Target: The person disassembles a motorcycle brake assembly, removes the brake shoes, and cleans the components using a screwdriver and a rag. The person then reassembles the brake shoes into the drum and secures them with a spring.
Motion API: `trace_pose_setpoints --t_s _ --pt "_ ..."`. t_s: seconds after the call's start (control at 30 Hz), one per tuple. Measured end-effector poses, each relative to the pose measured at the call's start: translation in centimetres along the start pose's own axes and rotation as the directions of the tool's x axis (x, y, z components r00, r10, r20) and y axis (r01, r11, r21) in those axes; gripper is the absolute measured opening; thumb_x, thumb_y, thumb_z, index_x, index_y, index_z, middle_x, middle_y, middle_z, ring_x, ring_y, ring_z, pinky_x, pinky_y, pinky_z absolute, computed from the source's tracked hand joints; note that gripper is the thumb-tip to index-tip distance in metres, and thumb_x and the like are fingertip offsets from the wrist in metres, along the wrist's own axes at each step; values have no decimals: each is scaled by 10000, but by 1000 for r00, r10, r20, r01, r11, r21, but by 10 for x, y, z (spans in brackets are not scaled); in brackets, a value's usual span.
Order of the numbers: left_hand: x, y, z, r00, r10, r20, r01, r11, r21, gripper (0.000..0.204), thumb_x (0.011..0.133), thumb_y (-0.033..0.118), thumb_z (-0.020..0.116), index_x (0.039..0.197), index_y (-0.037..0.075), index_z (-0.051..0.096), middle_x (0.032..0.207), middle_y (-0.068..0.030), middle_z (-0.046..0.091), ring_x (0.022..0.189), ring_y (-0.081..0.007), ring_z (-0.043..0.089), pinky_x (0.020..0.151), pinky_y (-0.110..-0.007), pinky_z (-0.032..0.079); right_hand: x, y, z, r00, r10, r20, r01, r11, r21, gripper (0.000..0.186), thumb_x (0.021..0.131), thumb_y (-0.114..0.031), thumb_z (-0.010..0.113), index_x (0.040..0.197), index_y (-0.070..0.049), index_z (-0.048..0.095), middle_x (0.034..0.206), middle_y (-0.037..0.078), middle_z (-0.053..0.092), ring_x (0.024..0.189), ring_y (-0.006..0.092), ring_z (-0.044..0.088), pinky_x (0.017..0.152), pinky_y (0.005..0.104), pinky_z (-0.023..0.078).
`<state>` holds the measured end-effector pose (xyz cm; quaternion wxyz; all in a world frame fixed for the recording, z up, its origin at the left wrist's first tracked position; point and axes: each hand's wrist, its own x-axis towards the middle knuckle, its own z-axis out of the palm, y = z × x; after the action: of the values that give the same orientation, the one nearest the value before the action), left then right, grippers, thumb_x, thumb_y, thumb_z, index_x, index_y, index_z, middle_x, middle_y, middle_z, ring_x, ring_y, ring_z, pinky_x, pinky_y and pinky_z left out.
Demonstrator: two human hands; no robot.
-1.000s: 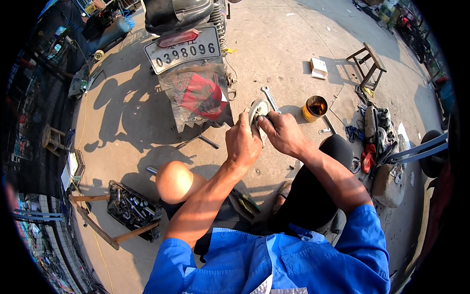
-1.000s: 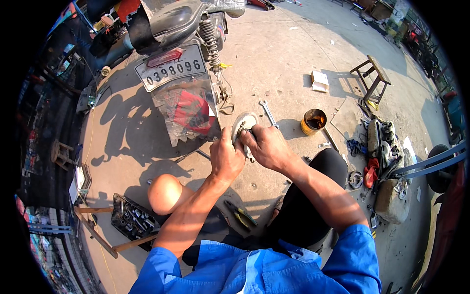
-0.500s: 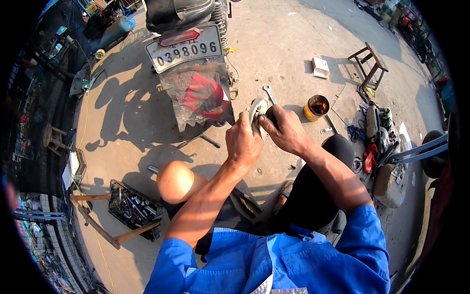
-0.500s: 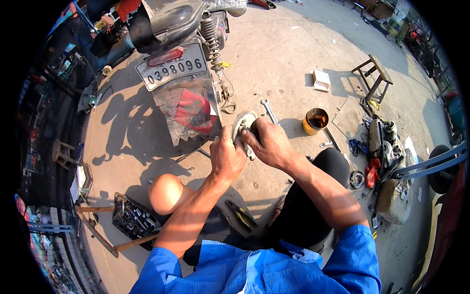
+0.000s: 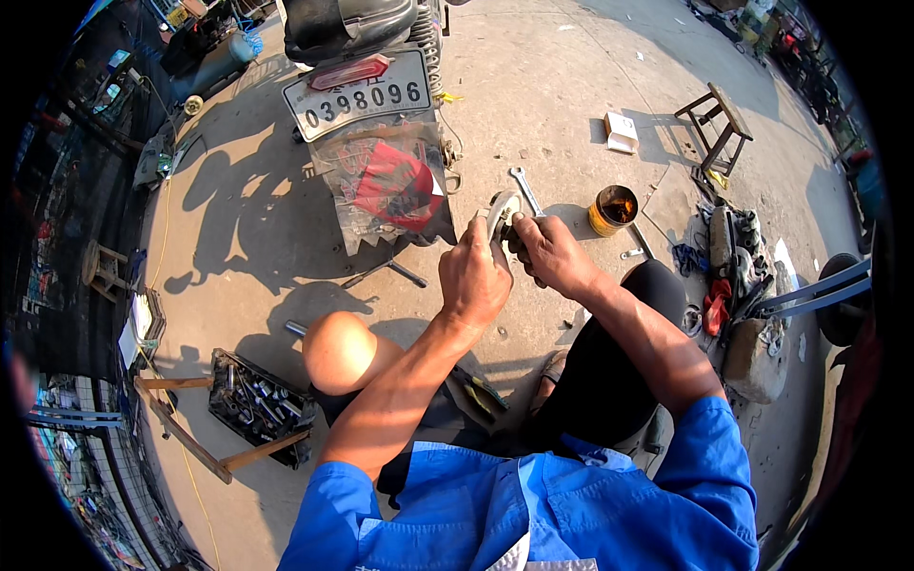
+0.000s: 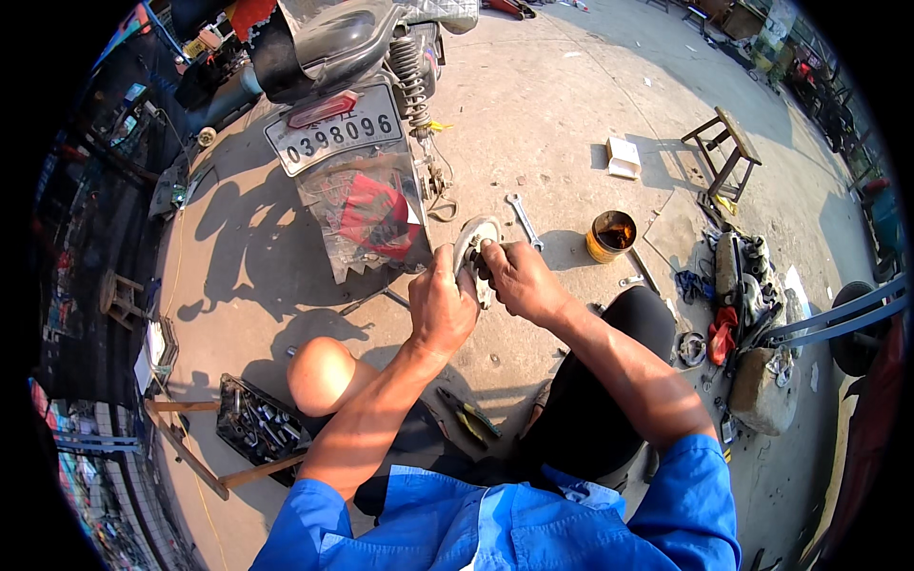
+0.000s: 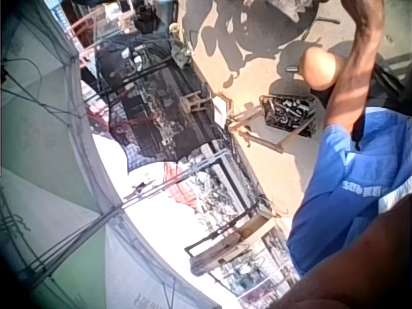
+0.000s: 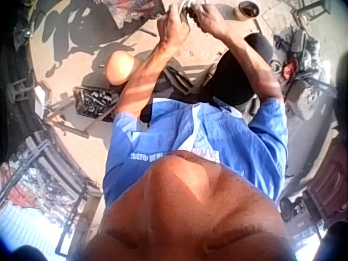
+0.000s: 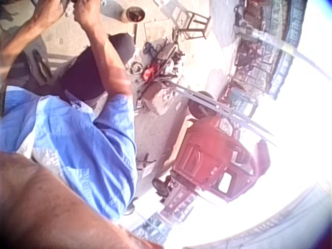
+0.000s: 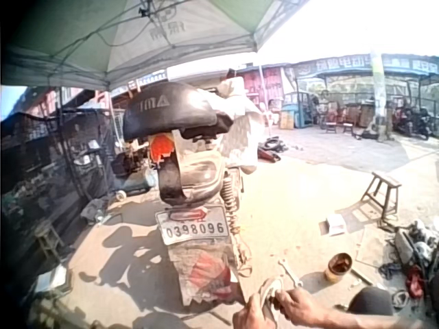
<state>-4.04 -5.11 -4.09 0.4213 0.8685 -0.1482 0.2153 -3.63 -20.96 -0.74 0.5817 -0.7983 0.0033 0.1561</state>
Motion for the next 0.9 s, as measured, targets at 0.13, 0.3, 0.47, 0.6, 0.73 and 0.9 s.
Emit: trace_pose_setpoints --t_s 0.13,0.3,0.47,0.6,0.73,0.9 --pt "1 3 -4 999 -30 29 31 999 -26 144 866 25 640 960 -27 543 811 -295 658 779 -495 664 635 -526 511 -5 -11 0 998 -49 -27 50 999 16 438 1080 -367 503 873 8 597 658 5 519 546 102 534 467 307 444" --pt "3 7 -5 999 -32 23 32 999 -15 141 866 26 641 951 -26 541 810 -299 655 786 -503 659 628 -533 503 -5 -2 0 842 -533 -80 441 766 -469 315 965 -246 683 878 43 595 697 165 601 633 330 632 585 444 496" --pt "2 6 -5 999 -33 15 33 999 -18 140 871 29 640 955 -24 541 809 -301 654 788 -503 660 623 -534 505 -4 -2 0 828 -560 -12 415 627 -659 357 966 -297 662 825 22 587 645 242 573 639 486 604 599 530 488" --pt "0 5 -4 999 -39 30 40 999 -34 137 874 30 638 957 -24 544 815 -298 659 774 -494 666 614 -525 509 -3 -4 0 977 -205 -51 191 960 -206 422 1025 -391 566 770 -55 544 564 110 502 477 299 501 472 406 404" --pt "1 7 -3 999 -33 22 33 999 5 131 873 26 637 953 -22 545 807 -291 663 756 -485 669 605 -520 510 -6 -12 -4 938 223 266 -335 785 522 413 1050 -473 490 780 -160 493 621 -58 388 505 55 332 435 228 241" --pt "2 6 -3 1000 0 -2 0 1000 -22 131 876 30 641 950 -17 544 786 -280 657 749 -487 665 597 -520 500 -1 0 2 992 -119 -43 120 993 22 454 1048 -415 526 805 -33 546 661 133 562 539 230 538 507 416 411"
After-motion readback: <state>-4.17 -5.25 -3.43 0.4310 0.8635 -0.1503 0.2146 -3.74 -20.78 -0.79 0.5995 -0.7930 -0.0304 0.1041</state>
